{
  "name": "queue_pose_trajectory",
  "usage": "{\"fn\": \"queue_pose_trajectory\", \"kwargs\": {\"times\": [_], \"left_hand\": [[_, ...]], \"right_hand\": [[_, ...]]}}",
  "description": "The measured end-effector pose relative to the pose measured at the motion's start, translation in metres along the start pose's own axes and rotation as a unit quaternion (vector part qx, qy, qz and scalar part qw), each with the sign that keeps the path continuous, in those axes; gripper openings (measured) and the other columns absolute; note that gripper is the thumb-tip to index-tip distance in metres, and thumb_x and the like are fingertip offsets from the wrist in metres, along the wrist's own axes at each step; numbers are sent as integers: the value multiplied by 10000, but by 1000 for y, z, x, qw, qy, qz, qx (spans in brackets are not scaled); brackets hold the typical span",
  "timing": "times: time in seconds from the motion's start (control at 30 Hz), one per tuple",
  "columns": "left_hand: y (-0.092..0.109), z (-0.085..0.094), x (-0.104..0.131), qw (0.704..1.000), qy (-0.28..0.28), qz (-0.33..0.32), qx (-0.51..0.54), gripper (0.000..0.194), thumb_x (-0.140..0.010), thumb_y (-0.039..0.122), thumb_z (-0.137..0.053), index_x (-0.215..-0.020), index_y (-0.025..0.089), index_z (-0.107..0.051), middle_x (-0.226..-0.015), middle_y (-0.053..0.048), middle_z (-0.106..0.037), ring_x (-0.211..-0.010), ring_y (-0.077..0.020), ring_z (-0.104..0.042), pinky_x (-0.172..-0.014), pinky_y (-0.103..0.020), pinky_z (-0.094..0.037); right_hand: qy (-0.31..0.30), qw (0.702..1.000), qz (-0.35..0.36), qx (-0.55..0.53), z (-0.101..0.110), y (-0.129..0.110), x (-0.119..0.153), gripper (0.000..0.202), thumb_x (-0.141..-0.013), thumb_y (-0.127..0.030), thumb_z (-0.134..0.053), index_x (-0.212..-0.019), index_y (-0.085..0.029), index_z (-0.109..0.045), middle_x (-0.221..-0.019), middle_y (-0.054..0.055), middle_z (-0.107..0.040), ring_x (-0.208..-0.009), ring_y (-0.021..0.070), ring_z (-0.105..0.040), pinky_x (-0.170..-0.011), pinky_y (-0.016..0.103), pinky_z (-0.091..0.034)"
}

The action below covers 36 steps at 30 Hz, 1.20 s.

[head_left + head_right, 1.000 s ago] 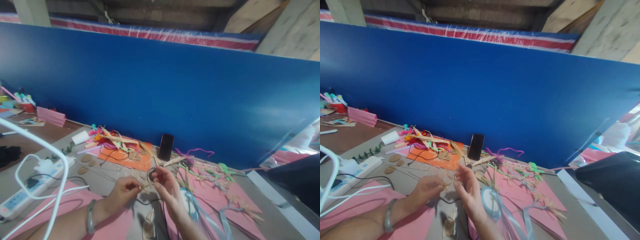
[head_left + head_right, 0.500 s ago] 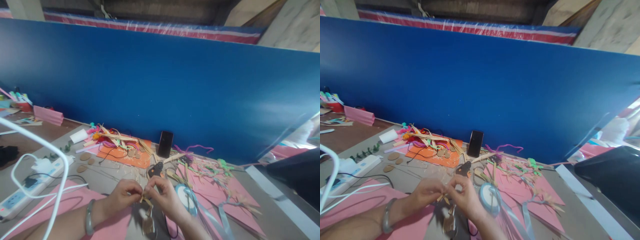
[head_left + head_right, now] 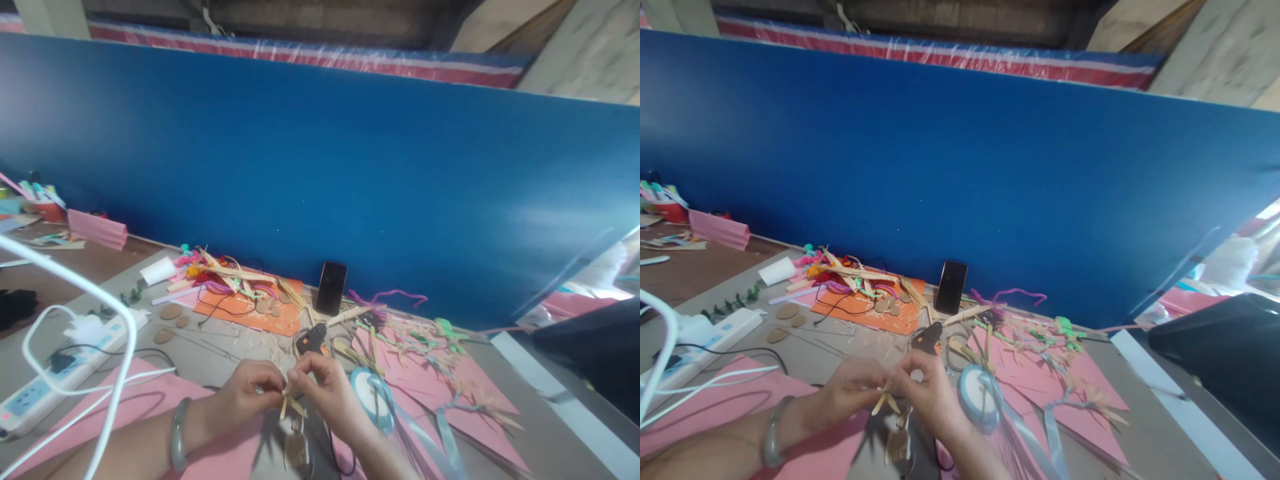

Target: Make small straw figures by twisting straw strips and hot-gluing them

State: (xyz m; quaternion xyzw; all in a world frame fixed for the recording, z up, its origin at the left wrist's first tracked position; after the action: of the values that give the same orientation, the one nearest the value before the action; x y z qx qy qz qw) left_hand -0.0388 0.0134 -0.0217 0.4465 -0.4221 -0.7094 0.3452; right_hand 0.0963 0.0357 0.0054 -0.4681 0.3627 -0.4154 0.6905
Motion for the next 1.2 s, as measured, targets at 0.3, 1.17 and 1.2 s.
{"fn": "queue_pose_trajectory", "kwargs": {"times": [0.3,1.17,1.2], "left_hand": [[-13,1,-2,988,33,58,140,266,-799,381,-719,-743,121,-720,-634,-42,-649,-569,-138,-598,-561,-235,-464],[-12,12,-3,977,90,79,175,346,-761,454,-744,-698,126,-652,-576,-21,-635,-539,-131,-595,-547,-234,-476],[-10,12,-4,978,88,69,175,356,-764,466,-738,-697,128,-650,-580,-22,-633,-540,-131,-591,-545,-235,-475]], "right_hand": [[7,999,22,-40,2,5,-1,285,-796,-410,-738,-663,-164,-684,-643,-6,-634,-633,130,-567,-627,226,-423],[62,995,81,-17,3,-14,7,282,-870,-374,-640,-660,-186,-632,-688,20,-634,-678,165,-583,-664,261,-441],[62,994,84,-16,2,-15,7,277,-871,-368,-641,-661,-187,-638,-686,21,-634,-677,166,-583,-662,262,-441]]}}
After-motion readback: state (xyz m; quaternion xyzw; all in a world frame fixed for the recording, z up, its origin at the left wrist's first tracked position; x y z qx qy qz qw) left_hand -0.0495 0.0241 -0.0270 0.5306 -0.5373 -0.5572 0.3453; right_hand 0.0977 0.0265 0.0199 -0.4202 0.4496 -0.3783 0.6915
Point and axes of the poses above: each hand's wrist, its own x-axis away from the middle knuckle, its own z-axis out of the back of the hand, y = z × x, the point moved 7 cm from there along -x, towards the middle knuckle
